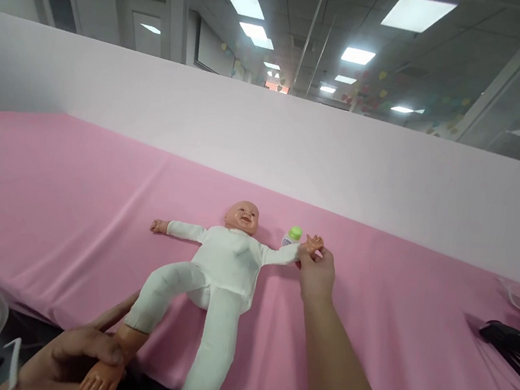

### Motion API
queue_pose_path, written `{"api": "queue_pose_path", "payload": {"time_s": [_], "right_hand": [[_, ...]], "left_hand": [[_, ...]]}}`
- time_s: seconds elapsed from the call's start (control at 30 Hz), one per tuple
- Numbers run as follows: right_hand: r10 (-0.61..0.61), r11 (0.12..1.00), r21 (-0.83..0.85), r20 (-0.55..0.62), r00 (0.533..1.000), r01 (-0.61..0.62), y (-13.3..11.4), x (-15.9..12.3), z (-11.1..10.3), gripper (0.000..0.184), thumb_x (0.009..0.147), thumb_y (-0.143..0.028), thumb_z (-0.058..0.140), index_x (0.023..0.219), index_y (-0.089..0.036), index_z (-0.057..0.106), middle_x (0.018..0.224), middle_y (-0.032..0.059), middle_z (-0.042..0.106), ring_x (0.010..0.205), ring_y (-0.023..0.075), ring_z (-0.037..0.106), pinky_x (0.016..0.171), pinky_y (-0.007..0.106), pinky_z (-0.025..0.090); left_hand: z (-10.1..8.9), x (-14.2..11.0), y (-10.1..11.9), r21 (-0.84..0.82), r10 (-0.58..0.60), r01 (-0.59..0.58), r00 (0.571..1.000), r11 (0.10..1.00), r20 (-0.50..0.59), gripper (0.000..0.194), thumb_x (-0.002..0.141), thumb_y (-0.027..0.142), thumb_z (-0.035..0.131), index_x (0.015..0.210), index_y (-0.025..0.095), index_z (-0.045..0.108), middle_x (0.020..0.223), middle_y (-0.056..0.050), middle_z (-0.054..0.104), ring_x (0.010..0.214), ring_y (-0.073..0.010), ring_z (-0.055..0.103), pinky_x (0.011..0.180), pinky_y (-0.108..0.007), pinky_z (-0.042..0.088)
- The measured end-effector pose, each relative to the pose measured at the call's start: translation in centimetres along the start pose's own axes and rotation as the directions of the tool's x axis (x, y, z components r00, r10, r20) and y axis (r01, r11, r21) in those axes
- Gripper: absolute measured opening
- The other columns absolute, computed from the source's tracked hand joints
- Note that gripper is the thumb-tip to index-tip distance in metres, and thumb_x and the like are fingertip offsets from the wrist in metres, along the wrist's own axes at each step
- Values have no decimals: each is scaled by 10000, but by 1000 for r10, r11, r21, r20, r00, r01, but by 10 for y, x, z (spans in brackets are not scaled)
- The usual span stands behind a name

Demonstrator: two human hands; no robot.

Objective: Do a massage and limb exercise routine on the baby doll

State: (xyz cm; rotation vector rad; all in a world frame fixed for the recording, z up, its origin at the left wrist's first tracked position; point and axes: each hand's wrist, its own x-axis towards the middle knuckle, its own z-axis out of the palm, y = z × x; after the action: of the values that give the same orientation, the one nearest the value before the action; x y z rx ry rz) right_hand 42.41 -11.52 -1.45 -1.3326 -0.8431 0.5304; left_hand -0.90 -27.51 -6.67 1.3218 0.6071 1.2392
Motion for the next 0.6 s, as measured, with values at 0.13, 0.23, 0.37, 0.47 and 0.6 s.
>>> {"api": "queue_pose_path", "payload": {"time_s": [0.13, 0.23, 0.37, 0.47, 0.6], "right_hand": [[-248, 967, -63, -28, 968, 246, -33, -37, 19, 673, 818, -416, 791, 1409, -238, 521, 1294, 128, 716, 1115, 273, 715, 972, 472, 596], [-447, 891, -39, 97, 889, 452, -50, -67, 36, 560, 893, -354, 701, 1414, -252, 524, 1432, 125, 640, 1209, 254, 671, 965, 421, 589], [-586, 690, -229, 381, 715, 687, -53, -89, 53, 430, 942, -257, 590, 1371, -280, 614, 1308, 80, 713, 1170, 256, 669, 1022, 459, 554], [-612, 475, -307, 558, 560, 825, -47, -95, 62, 428, 959, -182, 553, 1363, -287, 649, 1279, 71, 723, 1147, 271, 648, 1029, 487, 529], [-550, 355, -348, 673, 495, 868, -44, -100, 68, 452, 956, -130, 573, 1361, -308, 665, 1292, 64, 719, 1147, 291, 612, 1014, 504, 506]], "left_hand": [[22, 28, 32, 62, 15, -23, 992, 998, 124, 370, 724, 286, 922, 1081, 296, 827, 1731, -42, 274, 1456, -443, 460, 1039, -448, 552], [44, 50, 50, 90, -33, 19, 987, 996, 158, 317, 761, 271, 897, 1069, 285, 823, 1744, -43, 230, 1529, -455, 327, 1027, -468, 549], [61, 73, 52, 94, -18, 4, 989, 996, 145, 287, 789, 298, 874, 1073, 294, 825, 1703, -42, 339, 1530, -443, 334, 1142, -554, 445], [65, 86, 47, 92, -9, -6, 988, 996, 157, 283, 789, 315, 874, 1068, 294, 829, 1648, -58, 439, 1525, -438, 349, 1151, -577, 432], [70, 97, 41, 106, 4, -21, 987, 994, 160, 295, 786, 290, 880, 1076, 273, 826, 1634, -89, 460, 1582, -413, 207, 1199, -581, 352]]}}
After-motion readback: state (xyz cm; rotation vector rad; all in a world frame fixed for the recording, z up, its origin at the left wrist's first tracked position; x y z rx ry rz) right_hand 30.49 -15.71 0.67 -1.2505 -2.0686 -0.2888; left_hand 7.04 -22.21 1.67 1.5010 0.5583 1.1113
